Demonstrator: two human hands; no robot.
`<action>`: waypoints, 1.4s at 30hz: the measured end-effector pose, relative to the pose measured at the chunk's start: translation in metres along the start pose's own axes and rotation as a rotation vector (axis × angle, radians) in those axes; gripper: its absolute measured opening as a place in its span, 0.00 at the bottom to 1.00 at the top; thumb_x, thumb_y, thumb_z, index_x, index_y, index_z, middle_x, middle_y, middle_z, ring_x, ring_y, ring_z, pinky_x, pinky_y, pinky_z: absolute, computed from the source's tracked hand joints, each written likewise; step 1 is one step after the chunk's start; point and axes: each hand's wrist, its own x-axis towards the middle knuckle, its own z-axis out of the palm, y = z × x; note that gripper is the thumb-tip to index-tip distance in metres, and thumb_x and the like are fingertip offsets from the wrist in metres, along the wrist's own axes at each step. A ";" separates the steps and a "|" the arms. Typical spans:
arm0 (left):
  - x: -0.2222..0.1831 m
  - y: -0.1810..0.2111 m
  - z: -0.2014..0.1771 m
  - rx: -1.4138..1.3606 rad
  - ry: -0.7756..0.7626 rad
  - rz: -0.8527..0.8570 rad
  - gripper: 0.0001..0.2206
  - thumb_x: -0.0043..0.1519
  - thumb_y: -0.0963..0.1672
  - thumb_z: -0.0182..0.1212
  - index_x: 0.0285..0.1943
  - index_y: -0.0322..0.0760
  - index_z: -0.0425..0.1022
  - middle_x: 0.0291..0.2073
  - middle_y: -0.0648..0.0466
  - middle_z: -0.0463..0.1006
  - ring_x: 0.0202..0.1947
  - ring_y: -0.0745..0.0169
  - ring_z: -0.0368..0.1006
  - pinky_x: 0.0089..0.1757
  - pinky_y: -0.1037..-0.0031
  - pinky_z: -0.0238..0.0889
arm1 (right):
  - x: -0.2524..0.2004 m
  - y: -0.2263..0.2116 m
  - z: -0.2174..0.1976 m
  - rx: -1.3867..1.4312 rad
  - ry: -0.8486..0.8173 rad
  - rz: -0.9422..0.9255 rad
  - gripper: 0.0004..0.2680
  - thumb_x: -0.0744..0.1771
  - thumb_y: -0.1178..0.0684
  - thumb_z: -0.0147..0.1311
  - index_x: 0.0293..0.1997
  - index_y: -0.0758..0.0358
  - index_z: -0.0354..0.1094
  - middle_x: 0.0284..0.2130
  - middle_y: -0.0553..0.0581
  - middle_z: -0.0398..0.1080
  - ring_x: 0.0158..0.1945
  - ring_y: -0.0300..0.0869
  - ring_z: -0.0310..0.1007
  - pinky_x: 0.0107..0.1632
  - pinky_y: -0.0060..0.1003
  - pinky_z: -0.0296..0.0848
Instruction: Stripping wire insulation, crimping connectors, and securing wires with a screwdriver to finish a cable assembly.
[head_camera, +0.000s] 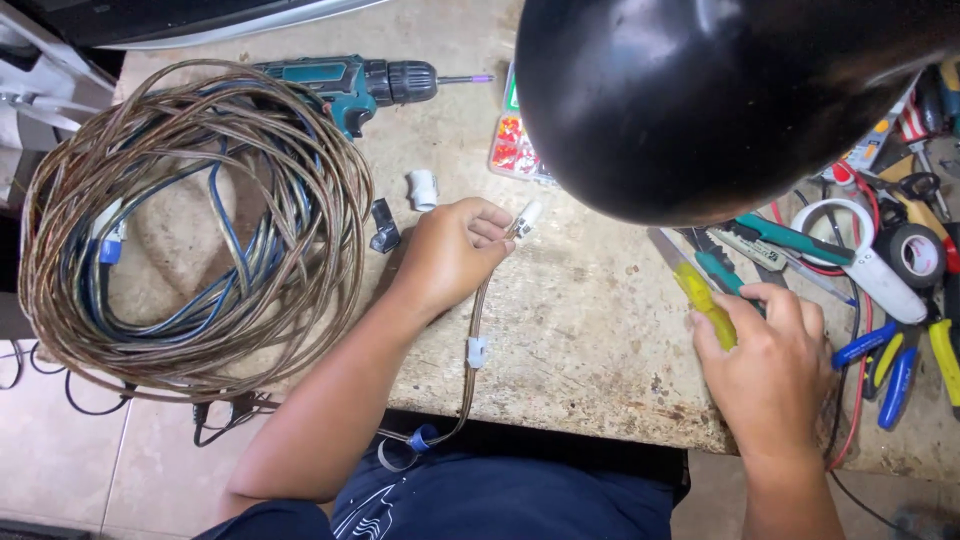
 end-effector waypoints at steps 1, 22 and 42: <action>-0.002 0.001 -0.002 0.000 0.008 -0.005 0.10 0.56 0.44 0.70 0.46 0.46 0.82 0.39 0.58 0.85 0.37 0.69 0.80 0.42 0.77 0.75 | -0.001 0.001 0.003 0.006 0.001 -0.007 0.10 0.65 0.44 0.66 0.49 0.51 0.82 0.49 0.51 0.74 0.54 0.53 0.71 0.44 0.49 0.73; 0.001 -0.001 0.002 0.010 0.050 0.017 0.07 0.58 0.43 0.68 0.43 0.43 0.85 0.37 0.57 0.86 0.36 0.70 0.80 0.41 0.77 0.77 | 0.022 -0.018 -0.023 0.621 -0.321 0.291 0.10 0.74 0.56 0.39 0.56 0.68 0.67 0.39 0.60 0.79 0.33 0.45 0.77 0.31 0.42 0.75; 0.006 -0.011 -0.002 -0.092 0.143 0.251 0.09 0.55 0.40 0.63 0.42 0.40 0.84 0.32 0.53 0.84 0.32 0.67 0.83 0.34 0.77 0.76 | 0.067 -0.116 0.004 1.168 -0.155 0.161 0.05 0.71 0.56 0.53 0.48 0.65 0.73 0.23 0.55 0.77 0.20 0.39 0.73 0.29 0.33 0.73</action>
